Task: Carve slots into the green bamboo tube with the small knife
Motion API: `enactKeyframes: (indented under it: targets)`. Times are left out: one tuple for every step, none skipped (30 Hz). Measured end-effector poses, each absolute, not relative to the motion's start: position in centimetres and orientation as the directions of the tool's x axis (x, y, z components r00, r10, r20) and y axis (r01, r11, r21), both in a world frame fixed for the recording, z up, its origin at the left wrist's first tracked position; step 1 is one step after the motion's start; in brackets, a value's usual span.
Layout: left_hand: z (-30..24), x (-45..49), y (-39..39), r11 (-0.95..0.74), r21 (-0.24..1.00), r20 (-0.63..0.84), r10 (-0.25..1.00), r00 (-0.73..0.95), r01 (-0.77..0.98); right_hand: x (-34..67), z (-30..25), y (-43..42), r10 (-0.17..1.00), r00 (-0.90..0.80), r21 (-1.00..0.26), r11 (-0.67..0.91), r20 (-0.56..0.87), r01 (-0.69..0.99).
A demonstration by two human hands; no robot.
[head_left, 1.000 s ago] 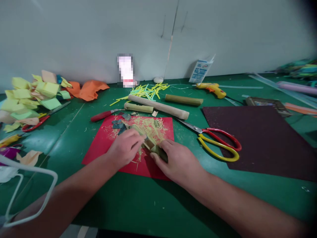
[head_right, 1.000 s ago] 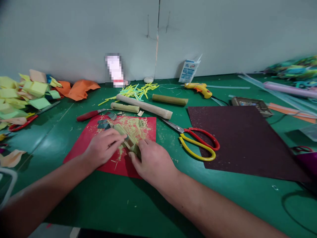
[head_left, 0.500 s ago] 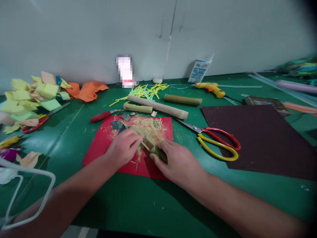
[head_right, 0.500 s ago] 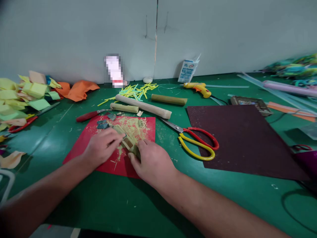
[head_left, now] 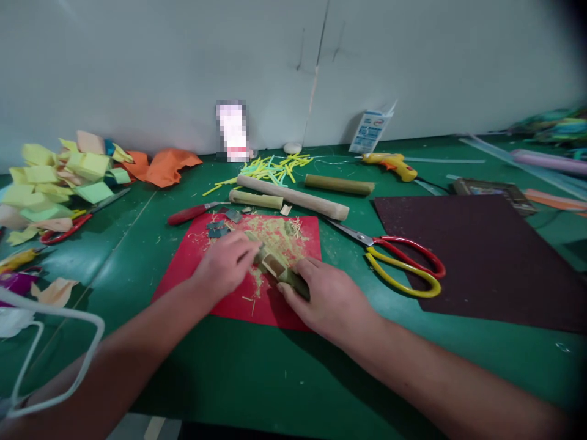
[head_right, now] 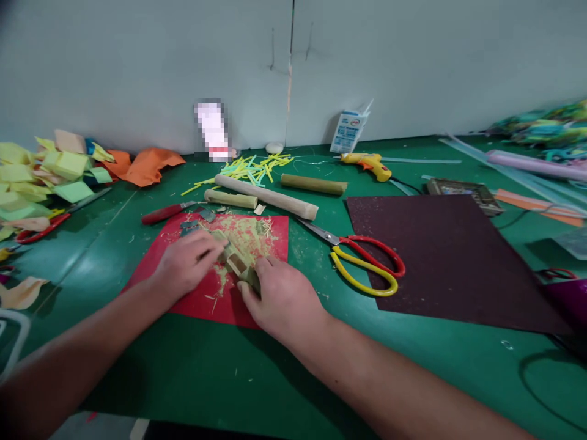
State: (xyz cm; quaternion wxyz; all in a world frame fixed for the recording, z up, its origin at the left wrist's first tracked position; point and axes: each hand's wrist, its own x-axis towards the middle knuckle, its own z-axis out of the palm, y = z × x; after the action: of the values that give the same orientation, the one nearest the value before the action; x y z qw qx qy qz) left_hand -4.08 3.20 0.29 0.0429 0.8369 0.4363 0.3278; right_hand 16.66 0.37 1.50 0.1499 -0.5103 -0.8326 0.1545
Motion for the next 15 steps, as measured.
enactKeyframes:
  targets:
    - [0.35, -4.17, 3.32, -0.604, 0.347, 0.535, 0.756, 0.378, 0.717, 16.65, 1.49, 0.36, 0.897, -0.431, -0.406, 0.430, 0.095, 0.806]
    - [0.40, -4.26, 3.44, -0.598, 0.342, 0.549, 0.753, 0.362, 0.725, 16.65, 1.50, 0.35, 0.898, -0.430, -0.404, 0.430, 0.096, 0.807]
    - [0.45, -4.34, 3.53, -0.600, 0.346, 0.546, 0.754, 0.366, 0.721, 16.66, 1.51, 0.33, 0.897, -0.432, -0.405, 0.431, 0.093, 0.807]
    - [0.48, -4.39, 3.59, -0.609, 0.358, 0.528, 0.757, 0.385, 0.708, 16.67, 1.53, 0.31, 0.896, -0.436, -0.407, 0.432, 0.088, 0.805]
    - [0.50, -4.43, 3.62, -0.617, 0.372, 0.510, 0.760, 0.402, 0.694, 16.69, 1.56, 0.29, 0.895, -0.438, -0.409, 0.432, 0.083, 0.804]
    - [0.50, -4.43, 3.62, -0.616, 0.381, 0.503, 0.764, 0.405, 0.689, 16.71, 1.60, 0.28, 0.896, -0.438, -0.410, 0.430, 0.080, 0.805]
    - [0.49, -4.42, 3.60, -0.610, 0.382, 0.509, 0.766, 0.392, 0.694, 16.72, 1.63, 0.27, 0.898, -0.434, -0.409, 0.426, 0.080, 0.807]
    - [0.46, -4.39, 3.56, -0.602, 0.376, 0.525, 0.765, 0.373, 0.705, 16.73, 1.67, 0.27, 0.900, -0.429, -0.407, 0.422, 0.080, 0.810]
    - [0.44, -4.34, 3.50, -0.594, 0.368, 0.535, 0.765, 0.360, 0.715, 16.73, 1.70, 0.27, 0.901, -0.426, -0.405, 0.420, 0.080, 0.812]
    - [0.41, -4.28, 3.43, -0.596, 0.363, 0.531, 0.764, 0.367, 0.716, 16.72, 1.73, 0.28, 0.900, -0.427, -0.406, 0.421, 0.081, 0.811]
    - [0.39, -4.23, 3.37, -0.608, 0.367, 0.512, 0.764, 0.393, 0.704, 16.71, 1.75, 0.28, 0.899, -0.431, -0.408, 0.425, 0.081, 0.808]
    - [0.38, -4.19, 3.33, -0.621, 0.374, 0.488, 0.764, 0.423, 0.689, 16.69, 1.76, 0.29, 0.897, -0.435, -0.411, 0.428, 0.081, 0.805]
    - [0.39, -4.18, 3.32, -0.629, 0.380, 0.479, 0.761, 0.437, 0.679, 16.68, 1.76, 0.29, 0.896, -0.436, -0.411, 0.429, 0.082, 0.805]
    - [0.41, -4.19, 3.33, -0.629, 0.381, 0.485, 0.760, 0.432, 0.678, 16.67, 1.76, 0.29, 0.897, -0.434, -0.408, 0.429, 0.085, 0.806]
    - [0.44, -4.19, 3.36, -0.624, 0.375, 0.511, 0.756, 0.409, 0.685, 16.67, 1.74, 0.29, 0.898, -0.432, -0.404, 0.429, 0.089, 0.808]
